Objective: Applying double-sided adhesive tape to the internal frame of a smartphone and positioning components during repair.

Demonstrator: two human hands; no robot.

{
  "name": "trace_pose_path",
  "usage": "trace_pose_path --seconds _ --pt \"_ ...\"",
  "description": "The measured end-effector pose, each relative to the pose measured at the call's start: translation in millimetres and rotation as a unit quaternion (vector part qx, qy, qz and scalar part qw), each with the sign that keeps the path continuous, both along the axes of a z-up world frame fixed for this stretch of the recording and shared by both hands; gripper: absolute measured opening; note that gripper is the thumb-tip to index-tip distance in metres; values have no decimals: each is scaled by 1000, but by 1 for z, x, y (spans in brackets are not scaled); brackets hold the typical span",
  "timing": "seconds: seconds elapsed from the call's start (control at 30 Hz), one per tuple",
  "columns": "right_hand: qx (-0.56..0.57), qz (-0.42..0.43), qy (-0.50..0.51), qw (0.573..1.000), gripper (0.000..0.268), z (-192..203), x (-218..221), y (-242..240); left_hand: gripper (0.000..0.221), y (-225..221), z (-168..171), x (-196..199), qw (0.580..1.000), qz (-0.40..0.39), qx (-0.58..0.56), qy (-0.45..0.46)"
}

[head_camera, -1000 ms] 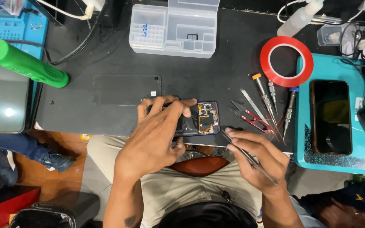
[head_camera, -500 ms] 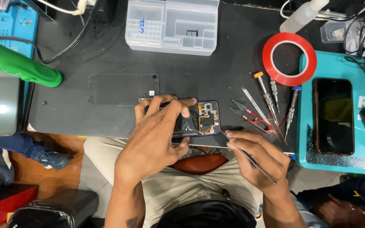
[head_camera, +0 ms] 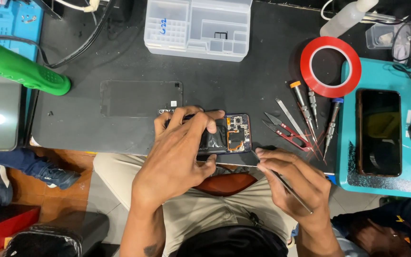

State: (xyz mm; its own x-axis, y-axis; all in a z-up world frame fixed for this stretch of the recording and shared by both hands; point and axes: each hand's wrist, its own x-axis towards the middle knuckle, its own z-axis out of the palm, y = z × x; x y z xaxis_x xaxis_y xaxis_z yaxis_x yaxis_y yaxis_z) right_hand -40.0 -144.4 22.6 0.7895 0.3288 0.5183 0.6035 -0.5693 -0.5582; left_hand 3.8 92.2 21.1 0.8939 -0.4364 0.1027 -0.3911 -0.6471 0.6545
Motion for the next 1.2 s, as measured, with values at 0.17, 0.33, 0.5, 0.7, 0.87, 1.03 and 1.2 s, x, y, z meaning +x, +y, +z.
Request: trace_pose_path --seconds 0.17,0.33,0.5,0.7,0.87,1.03,1.2 --pt "34 -9 12 999 11 -1 0 -2 47 -1 -1 1 1000 3 -5 -8" --pt "23 -2 0 1000 13 -2 1 -3 45 0 -1 0 1000 1 -8 0" --pt "-7 -1 -12 1000 14 -2 2 -3 45 0 -1 0 1000 3 -4 2" --pt "-5 -1 -19 1000 14 -1 3 -1 45 0 -1 1 1000 3 -10 8" --pt "-5 -8 -13 1000 15 -5 1 -4 46 0 -1 0 1000 2 -6 4" --pt "9 -4 -14 1000 15 -5 2 -4 46 0 -1 1 1000 2 -2 8" --pt "-7 1 -3 1000 17 -3 3 -5 45 0 -2 2 1000 2 -2 9"
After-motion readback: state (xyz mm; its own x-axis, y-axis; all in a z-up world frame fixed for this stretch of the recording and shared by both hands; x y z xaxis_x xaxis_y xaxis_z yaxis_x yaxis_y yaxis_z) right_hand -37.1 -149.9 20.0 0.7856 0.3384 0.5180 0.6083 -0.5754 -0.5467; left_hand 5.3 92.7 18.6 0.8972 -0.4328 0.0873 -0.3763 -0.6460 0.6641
